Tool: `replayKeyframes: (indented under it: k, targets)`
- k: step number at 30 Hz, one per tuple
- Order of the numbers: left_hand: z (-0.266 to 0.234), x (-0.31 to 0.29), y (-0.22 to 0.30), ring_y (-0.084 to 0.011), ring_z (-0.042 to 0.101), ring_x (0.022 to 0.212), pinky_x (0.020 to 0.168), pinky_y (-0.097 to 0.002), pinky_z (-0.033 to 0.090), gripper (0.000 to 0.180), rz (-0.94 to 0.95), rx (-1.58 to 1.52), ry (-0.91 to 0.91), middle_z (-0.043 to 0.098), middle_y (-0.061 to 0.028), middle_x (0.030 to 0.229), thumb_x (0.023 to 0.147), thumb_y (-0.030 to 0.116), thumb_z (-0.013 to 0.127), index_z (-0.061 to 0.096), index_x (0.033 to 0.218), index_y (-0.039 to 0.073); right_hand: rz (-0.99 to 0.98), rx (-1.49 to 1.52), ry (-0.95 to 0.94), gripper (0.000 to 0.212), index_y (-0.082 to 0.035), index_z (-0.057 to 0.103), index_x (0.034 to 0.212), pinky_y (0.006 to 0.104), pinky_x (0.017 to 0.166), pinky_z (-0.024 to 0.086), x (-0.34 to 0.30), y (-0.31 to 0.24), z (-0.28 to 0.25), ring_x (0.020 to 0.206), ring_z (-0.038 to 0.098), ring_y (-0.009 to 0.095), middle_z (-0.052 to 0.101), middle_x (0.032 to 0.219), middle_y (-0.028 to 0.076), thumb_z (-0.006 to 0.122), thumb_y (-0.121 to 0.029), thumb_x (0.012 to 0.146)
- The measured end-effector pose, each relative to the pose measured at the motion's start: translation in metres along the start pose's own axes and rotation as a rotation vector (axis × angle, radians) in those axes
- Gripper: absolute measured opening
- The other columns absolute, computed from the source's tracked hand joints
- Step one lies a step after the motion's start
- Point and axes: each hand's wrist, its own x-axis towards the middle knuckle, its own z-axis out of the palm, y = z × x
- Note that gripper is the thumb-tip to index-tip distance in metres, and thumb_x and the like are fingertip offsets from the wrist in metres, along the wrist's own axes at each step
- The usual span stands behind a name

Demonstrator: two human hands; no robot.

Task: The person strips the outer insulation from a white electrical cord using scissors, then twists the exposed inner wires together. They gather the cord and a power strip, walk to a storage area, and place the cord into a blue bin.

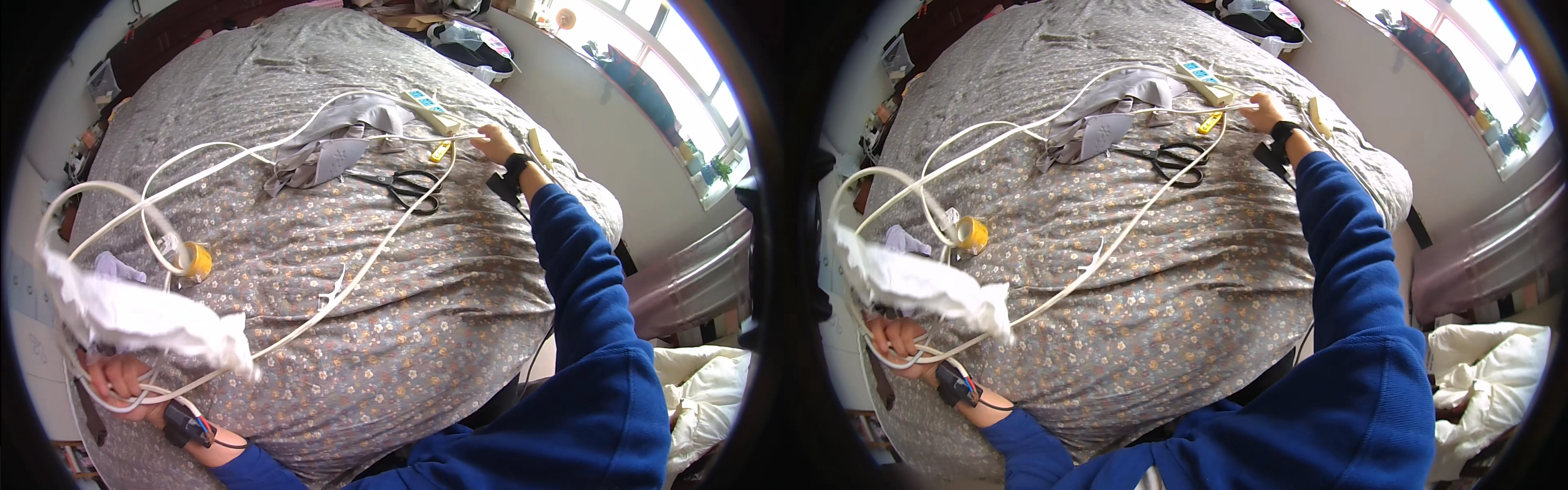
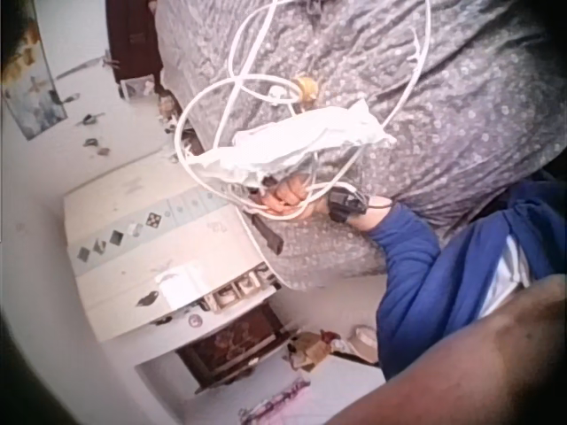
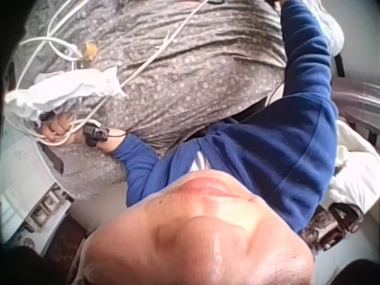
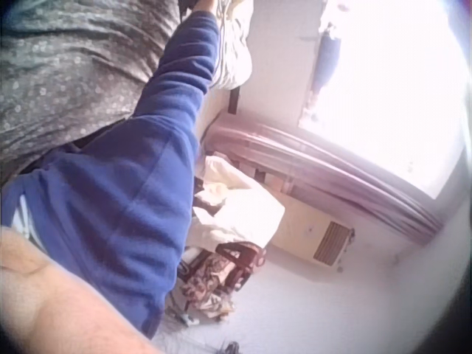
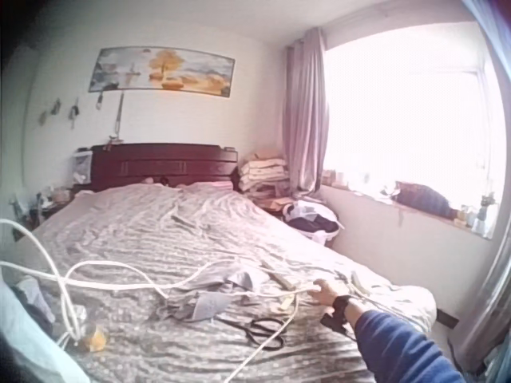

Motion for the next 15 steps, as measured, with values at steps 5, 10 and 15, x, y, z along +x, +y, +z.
replayKeyframes:
  k: [5,10,15]
  targets:
    - [-0.011,0.002,0.003,-0.0239,0.059,0.112,0.102,-0.0394,0.046,0.047,0.347,1.22,0.506,0.057,-0.0148,0.13,0.099,0.027,0.05,0.051,0.135,-0.002,-0.2,-0.056,-0.1,0.061,-0.002,0.065,0.119,0.0401,0.094,0.048,0.015,-0.038,0.041,0.108,0.061,0.033,0.064,0.106,0.025,0.078,-0.046,0.078]
    - [0.004,0.013,-0.034,-0.0073,0.043,0.064,0.059,-0.0254,0.031,0.023,0.051,1.048,0.768,0.047,0.0027,0.078,0.102,0.031,0.047,0.051,0.097,0.009,-0.163,-0.008,-0.129,0.037,0.0,0.068,0.097,0.0356,0.07,0.051,0.023,-0.046,0.045,0.079,0.064,0.021,0.067,0.081,0.014,0.079,-0.031,0.079]
    - [0.008,0.013,-0.041,-0.0024,0.035,0.049,0.04,-0.017,0.026,0.027,-0.314,-0.139,0.05,0.055,-0.0046,0.083,0.099,0.027,0.056,0.055,0.107,0.001,-0.38,0.337,-0.276,0.028,-0.001,0.067,0.107,0.0288,0.074,0.053,-0.027,-0.148,0.012,0.083,0.066,0.014,0.07,0.09,0.007,0.073,-0.017,0.086]
